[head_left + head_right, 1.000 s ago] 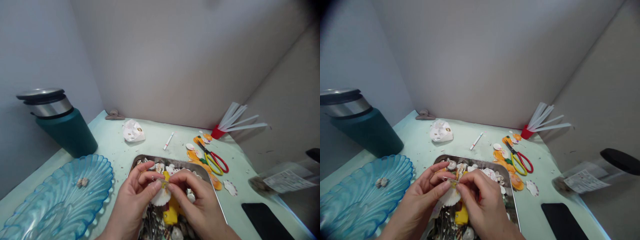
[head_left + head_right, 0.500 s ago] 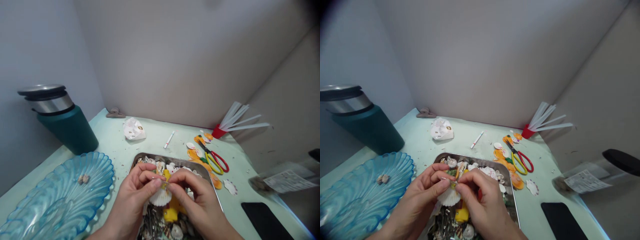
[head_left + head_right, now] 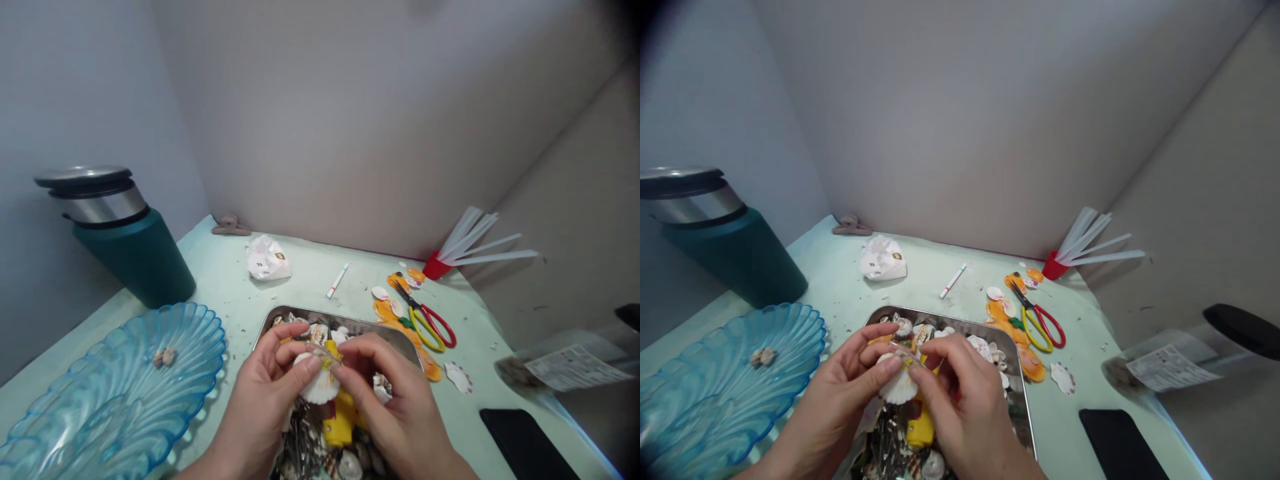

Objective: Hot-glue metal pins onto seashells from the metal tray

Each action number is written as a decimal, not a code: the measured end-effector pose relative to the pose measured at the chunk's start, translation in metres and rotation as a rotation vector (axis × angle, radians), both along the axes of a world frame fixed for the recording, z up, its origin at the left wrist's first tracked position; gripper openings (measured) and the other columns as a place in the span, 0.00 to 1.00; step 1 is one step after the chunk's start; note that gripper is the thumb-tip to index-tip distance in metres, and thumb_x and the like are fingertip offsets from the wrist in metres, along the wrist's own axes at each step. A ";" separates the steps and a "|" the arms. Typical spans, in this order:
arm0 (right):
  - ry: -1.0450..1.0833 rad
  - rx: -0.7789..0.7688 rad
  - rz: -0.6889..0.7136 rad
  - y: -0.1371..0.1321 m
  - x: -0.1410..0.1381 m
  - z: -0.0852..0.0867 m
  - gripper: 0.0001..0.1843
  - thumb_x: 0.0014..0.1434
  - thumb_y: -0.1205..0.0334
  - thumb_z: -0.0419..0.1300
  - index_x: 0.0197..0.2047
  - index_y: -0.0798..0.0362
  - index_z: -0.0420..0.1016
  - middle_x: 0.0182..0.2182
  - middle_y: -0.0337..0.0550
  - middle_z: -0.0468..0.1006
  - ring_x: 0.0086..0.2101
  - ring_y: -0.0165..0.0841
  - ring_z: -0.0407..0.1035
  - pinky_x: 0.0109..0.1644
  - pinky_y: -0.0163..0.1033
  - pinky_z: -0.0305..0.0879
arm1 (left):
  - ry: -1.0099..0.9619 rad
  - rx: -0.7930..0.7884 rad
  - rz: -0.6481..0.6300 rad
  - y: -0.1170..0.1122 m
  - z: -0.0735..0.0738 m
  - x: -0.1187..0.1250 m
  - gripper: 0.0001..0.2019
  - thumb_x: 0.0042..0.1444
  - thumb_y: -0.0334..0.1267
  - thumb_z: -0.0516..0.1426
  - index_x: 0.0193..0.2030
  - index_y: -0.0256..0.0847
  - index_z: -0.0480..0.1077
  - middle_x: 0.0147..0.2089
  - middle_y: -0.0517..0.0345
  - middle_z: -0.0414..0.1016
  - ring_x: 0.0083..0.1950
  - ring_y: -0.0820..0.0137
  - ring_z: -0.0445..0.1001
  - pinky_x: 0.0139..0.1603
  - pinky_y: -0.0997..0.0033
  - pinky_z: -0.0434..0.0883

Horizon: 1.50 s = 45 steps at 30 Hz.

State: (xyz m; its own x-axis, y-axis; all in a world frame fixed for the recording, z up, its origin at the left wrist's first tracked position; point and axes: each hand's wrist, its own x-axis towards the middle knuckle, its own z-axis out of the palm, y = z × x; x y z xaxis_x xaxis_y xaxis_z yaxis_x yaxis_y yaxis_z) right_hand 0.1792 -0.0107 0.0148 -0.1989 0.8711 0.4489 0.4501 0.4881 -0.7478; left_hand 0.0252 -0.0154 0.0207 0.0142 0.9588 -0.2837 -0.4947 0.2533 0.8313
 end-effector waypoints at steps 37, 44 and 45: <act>-0.152 0.160 0.029 -0.003 0.002 0.000 0.05 0.59 0.70 0.56 0.39 0.54 0.70 0.32 0.43 0.74 0.30 0.31 0.68 0.33 0.36 0.64 | -0.006 0.003 -0.015 0.001 0.000 -0.003 0.17 0.50 0.38 0.62 0.45 0.41 0.62 0.28 0.65 0.68 0.25 0.77 0.68 0.27 0.78 0.66; -0.032 0.065 0.052 -0.002 0.001 0.002 0.04 0.59 0.69 0.56 0.33 0.54 0.71 0.27 0.40 0.73 0.27 0.29 0.67 0.31 0.34 0.62 | 0.015 0.036 -0.084 0.001 -0.003 -0.003 0.19 0.49 0.36 0.63 0.46 0.41 0.62 0.32 0.62 0.72 0.32 0.75 0.71 0.34 0.77 0.68; -0.020 0.050 0.051 -0.002 0.001 0.003 0.04 0.59 0.69 0.57 0.33 0.54 0.72 0.27 0.40 0.73 0.28 0.29 0.67 0.32 0.34 0.63 | 0.005 0.037 -0.082 0.001 -0.003 -0.003 0.18 0.49 0.36 0.63 0.45 0.41 0.62 0.30 0.63 0.72 0.30 0.75 0.71 0.32 0.77 0.68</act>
